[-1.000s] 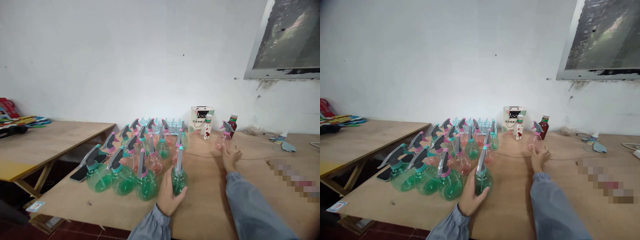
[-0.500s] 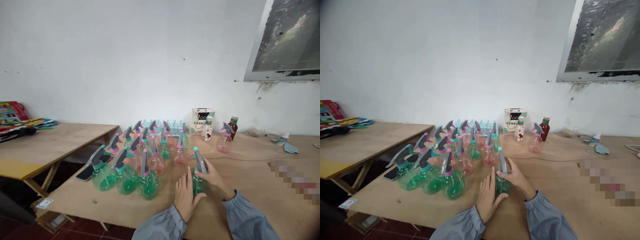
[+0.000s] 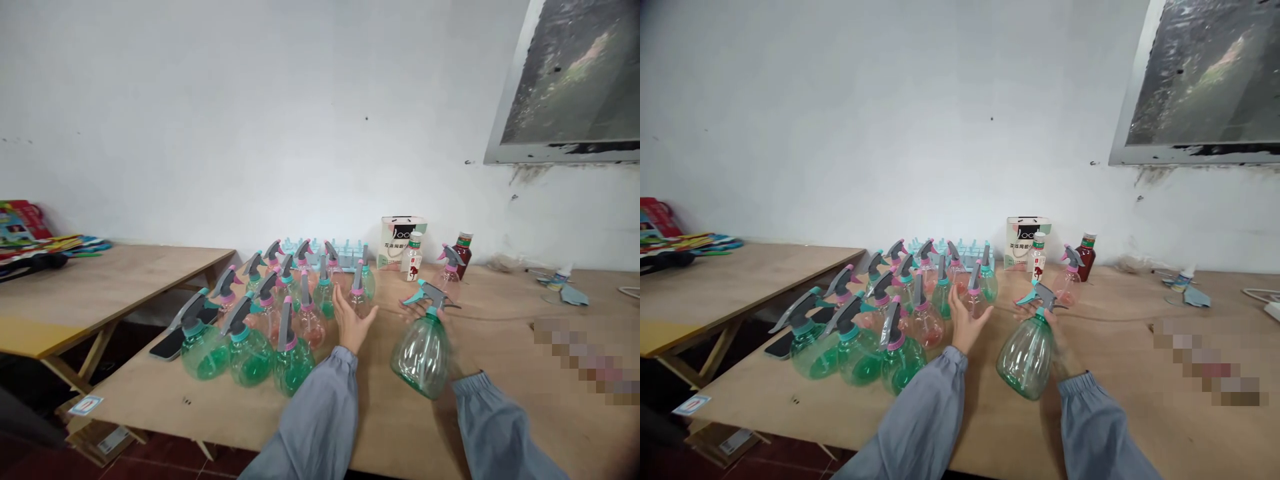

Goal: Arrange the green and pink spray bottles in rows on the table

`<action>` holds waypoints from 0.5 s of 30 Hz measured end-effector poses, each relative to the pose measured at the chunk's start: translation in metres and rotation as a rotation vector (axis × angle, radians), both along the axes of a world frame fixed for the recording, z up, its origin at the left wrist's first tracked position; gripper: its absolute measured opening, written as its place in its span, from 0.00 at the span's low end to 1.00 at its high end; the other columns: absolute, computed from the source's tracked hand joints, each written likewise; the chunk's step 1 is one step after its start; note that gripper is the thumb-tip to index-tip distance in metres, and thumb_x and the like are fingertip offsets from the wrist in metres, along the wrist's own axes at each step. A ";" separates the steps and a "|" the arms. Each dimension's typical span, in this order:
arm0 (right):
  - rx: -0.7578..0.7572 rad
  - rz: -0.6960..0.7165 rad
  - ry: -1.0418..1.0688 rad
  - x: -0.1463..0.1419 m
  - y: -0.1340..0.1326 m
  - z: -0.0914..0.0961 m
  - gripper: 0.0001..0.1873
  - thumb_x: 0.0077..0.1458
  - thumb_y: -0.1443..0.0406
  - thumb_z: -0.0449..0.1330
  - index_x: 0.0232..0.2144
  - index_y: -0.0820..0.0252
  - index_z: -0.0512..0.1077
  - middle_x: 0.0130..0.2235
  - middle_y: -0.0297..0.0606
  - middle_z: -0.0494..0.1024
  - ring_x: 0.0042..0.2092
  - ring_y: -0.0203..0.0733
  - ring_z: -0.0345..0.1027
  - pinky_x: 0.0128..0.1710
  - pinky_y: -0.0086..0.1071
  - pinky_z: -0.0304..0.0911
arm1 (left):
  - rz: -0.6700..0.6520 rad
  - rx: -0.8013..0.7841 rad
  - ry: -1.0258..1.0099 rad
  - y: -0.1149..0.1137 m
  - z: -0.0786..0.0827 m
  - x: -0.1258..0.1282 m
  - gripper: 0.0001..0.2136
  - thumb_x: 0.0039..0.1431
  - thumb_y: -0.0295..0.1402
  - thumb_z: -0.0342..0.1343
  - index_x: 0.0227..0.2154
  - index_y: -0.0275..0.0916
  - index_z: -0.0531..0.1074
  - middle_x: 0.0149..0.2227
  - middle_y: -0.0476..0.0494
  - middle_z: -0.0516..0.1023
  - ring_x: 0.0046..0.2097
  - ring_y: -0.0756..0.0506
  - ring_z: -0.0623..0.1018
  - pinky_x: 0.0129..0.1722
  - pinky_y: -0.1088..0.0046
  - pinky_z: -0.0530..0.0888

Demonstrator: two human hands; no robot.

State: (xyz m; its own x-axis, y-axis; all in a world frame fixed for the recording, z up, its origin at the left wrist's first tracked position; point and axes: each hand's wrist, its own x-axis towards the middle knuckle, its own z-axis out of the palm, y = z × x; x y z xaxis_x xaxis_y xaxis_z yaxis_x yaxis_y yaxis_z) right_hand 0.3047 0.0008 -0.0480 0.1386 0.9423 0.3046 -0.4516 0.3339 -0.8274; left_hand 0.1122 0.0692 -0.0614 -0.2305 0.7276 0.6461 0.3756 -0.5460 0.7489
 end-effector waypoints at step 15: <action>-0.005 0.005 0.017 -0.004 -0.008 -0.006 0.21 0.50 0.45 0.66 0.41 0.49 0.77 0.40 0.35 0.83 0.49 0.51 0.77 0.51 0.44 0.72 | -0.110 -0.061 0.144 0.014 -0.037 -0.002 0.42 0.52 0.39 0.67 0.65 0.36 0.52 0.63 0.26 0.66 0.66 0.31 0.68 0.65 0.49 0.65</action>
